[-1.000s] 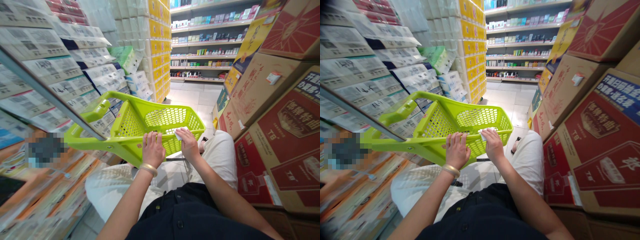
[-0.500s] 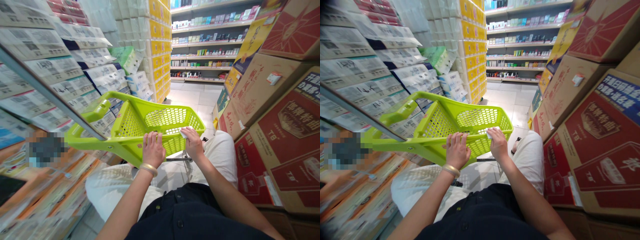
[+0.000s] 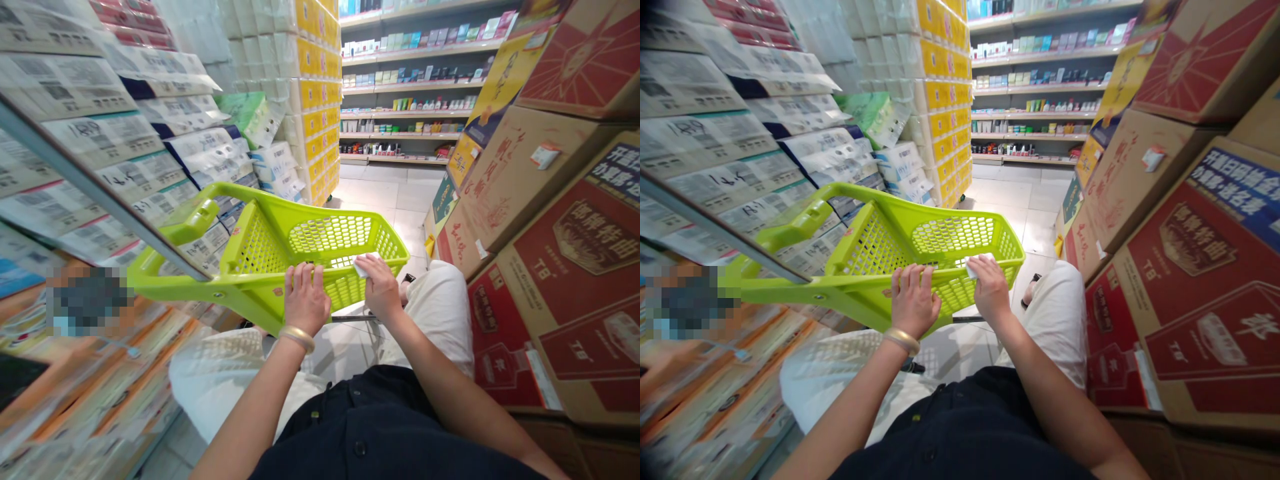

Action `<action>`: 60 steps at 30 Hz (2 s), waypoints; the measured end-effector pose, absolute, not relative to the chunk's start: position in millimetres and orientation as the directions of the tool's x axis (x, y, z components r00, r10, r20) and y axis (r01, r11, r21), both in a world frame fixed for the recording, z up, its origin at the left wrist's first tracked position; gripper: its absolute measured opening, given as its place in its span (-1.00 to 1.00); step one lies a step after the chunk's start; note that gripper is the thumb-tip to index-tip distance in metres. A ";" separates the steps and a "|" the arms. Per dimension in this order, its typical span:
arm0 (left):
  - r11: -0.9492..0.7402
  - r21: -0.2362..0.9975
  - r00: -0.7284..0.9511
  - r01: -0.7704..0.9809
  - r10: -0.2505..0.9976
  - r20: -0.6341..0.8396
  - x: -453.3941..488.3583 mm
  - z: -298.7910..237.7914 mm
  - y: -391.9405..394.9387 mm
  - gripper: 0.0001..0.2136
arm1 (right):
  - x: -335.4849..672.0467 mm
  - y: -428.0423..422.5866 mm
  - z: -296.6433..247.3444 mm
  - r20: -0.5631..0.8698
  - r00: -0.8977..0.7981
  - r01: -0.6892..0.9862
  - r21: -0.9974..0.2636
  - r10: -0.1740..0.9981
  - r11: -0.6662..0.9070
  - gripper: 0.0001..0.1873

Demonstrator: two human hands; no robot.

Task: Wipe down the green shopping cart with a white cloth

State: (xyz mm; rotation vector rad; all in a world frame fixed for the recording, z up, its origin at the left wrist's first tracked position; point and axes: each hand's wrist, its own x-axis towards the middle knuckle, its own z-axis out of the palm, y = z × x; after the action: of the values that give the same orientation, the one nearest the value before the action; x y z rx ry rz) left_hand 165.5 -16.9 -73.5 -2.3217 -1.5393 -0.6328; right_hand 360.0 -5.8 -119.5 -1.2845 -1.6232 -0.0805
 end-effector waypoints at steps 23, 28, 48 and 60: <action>-0.407 0.006 0.354 0.913 0.801 0.482 168.9 -73.4 -14.6 -0.49 | 431.0 10.1 -136.1 0.709 0.271 0.801 -0.541 0.652 0.255 -0.52; -0.417 -0.019 0.376 0.908 0.797 0.472 169.7 -74.7 -10.4 -0.49 | 436.2 9.1 -136.1 0.708 0.273 0.809 -0.535 0.651 0.244 -0.53; -0.395 0.038 0.332 0.918 0.817 0.472 138.7 -74.1 32.2 -0.43 | 408.0 -13.9 -132.9 0.769 0.159 0.839 -0.436 0.619 0.327 -0.53; -0.592 0.120 0.516 0.797 0.770 0.376 204.8 -95.3 -12.6 -0.22 | 387.8 -40.2 -125.2 0.770 0.079 0.858 -0.376 0.634 0.349 -0.52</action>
State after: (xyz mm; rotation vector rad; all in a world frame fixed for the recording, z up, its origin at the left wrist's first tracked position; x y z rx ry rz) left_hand 204.8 -12.6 -95.3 -2.6751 -1.3845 -0.6113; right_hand 387.8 -40.2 -125.2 -1.3630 -1.6323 -0.2871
